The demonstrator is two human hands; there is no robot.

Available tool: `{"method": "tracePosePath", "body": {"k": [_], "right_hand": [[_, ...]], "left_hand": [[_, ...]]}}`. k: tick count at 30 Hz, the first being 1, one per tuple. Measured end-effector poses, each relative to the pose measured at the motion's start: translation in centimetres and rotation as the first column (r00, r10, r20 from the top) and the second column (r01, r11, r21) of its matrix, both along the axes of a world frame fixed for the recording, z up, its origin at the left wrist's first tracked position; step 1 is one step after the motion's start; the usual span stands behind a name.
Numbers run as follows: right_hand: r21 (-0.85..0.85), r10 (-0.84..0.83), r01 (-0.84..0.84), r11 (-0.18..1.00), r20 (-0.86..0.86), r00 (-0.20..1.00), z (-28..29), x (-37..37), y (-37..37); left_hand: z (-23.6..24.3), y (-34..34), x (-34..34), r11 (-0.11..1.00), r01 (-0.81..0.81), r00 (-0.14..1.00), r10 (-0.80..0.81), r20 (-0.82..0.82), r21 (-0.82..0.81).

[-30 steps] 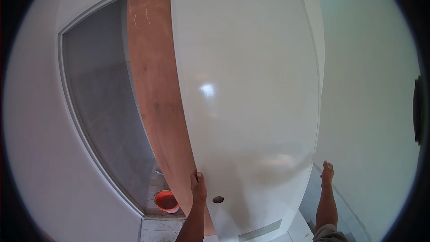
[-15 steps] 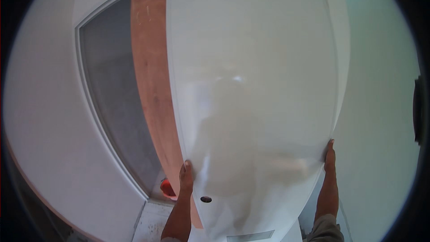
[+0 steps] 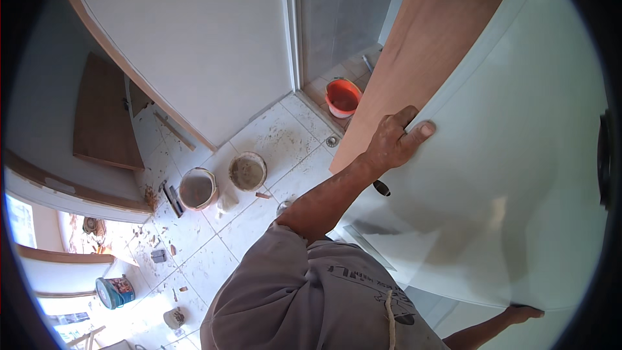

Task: Using a hammer and chisel to install or adjust a wooden door frame and side panel.

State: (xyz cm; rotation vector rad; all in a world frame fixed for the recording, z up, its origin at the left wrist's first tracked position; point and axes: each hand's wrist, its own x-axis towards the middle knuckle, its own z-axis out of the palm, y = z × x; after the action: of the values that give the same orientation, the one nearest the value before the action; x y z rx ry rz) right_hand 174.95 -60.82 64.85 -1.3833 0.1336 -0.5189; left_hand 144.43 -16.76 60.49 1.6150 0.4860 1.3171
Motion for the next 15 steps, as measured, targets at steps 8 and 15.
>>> {"method": "tracePosePath", "body": {"k": [8,15], "right_hand": [[-0.104,-0.086,0.095,0.990,0.088,0.992,4.5,-9.4,3.0],[-0.094,-0.130,0.136,0.986,0.068,0.989,6.4,-16.0,10.2]], "left_hand": [[5.3,7.0,-6.5,0.999,-0.034,0.999,0.034,0.013,0.008],[9.4,15.6,-15.4,0.967,-0.253,0.967,0.254,-0.029,0.037]]}}
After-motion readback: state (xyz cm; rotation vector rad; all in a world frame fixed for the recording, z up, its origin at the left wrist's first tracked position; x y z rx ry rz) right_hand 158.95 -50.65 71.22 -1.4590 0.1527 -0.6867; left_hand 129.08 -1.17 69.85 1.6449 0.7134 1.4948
